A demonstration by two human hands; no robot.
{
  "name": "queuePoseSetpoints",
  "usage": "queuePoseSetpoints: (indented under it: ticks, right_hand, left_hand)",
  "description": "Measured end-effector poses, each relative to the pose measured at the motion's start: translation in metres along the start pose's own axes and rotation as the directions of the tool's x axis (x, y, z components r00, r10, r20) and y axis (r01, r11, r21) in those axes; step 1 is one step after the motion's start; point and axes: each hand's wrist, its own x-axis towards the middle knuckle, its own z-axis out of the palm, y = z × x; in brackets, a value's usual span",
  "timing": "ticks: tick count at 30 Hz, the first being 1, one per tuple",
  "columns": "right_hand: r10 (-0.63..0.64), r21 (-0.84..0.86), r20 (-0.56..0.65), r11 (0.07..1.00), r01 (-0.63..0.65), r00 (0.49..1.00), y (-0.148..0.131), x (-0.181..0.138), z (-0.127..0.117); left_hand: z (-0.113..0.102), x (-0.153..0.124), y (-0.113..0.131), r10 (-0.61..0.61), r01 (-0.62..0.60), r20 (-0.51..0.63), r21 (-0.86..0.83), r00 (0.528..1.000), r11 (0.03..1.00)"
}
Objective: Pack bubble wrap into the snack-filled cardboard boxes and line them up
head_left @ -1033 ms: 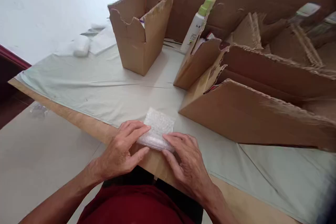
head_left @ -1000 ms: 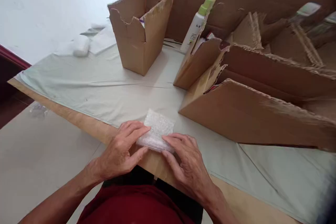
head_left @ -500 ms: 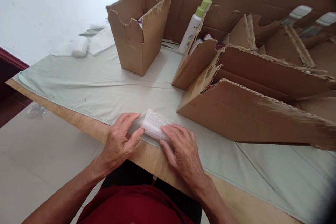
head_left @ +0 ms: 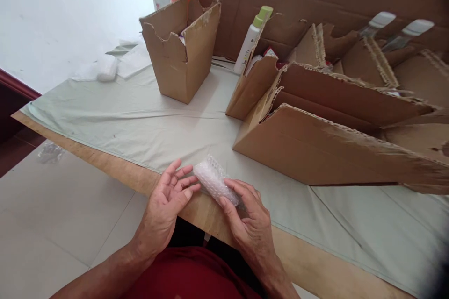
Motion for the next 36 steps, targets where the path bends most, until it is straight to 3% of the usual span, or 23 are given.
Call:
queuePoseSetpoints:
  ticks: [3, 6, 8, 13, 16, 18, 20, 23, 27, 30, 34, 36]
  right_hand:
    - [0.093, 0.096, -0.065, 0.992, -0.086, 0.994, -0.003, -0.01, 0.001]
    - [0.129, 0.161, -0.101, 0.981, -0.112, 0.986, -0.006, -0.02, 0.005]
    - [0.121, 0.183, -0.068, 0.977, -0.107, 0.99, -0.007, -0.026, 0.006]
    - [-0.023, 0.085, -0.029, 0.996, 0.025, 0.999, -0.004, -0.034, -0.005]
    - [-0.007, 0.021, -0.009, 1.0, 0.007, 1.0, -0.001, -0.031, -0.028]
    - [0.04, 0.072, 0.071, 0.996, -0.046, 0.997, -0.001, -0.028, -0.046]
    - [0.051, 0.122, 0.193, 0.99, -0.076, 0.98, -0.003, -0.024, -0.062]
    - [0.061, 0.114, 0.303, 0.989, -0.099, 0.951, -0.007, -0.021, -0.077]
    - [0.127, 0.038, 0.288, 0.989, -0.144, 0.949, -0.001, -0.024, -0.09]
    - [0.13, -0.003, 0.24, 0.991, -0.134, 0.962, 0.009, -0.027, -0.105]
    - [0.052, -0.017, 0.252, 0.999, -0.049, 0.966, 0.014, -0.023, -0.14]
    - [-0.015, -0.044, 0.214, 0.999, 0.025, 0.977, 0.014, -0.02, -0.165]
  left_hand:
    - [0.005, -0.01, 0.004, -0.131, 0.135, 0.059, -0.087, 0.99, 0.987]
    - [0.01, -0.02, 0.0, -0.195, 0.224, 0.269, -0.082, 0.943, 0.971]
    - [0.013, -0.024, -0.006, -0.201, 0.234, 0.352, -0.054, 0.914, 0.971]
    - [0.014, -0.023, -0.014, -0.159, 0.16, 0.328, 0.025, 0.931, 0.987]
    - [0.016, -0.022, -0.009, -0.167, 0.072, 0.357, 0.264, 0.919, 0.962]
    - [0.019, -0.022, -0.005, -0.148, -0.083, 0.433, 0.471, 0.889, 0.878]
    - [0.023, -0.022, -0.006, -0.103, -0.291, 0.544, 0.589, 0.833, 0.754]
    - [0.028, -0.023, -0.015, -0.007, -0.522, 0.656, 0.606, 0.755, 0.6]
    - [0.036, -0.017, -0.008, 0.097, -0.713, 0.761, 0.544, 0.642, 0.443]
    - [0.065, 0.001, 0.024, 0.271, -0.874, 0.832, 0.447, 0.484, 0.189]
    - [0.126, 0.039, 0.058, 0.467, -0.929, 0.864, 0.311, 0.188, -0.2]
    - [0.148, 0.055, 0.058, 0.499, -0.903, 0.858, 0.303, 0.12, -0.304]
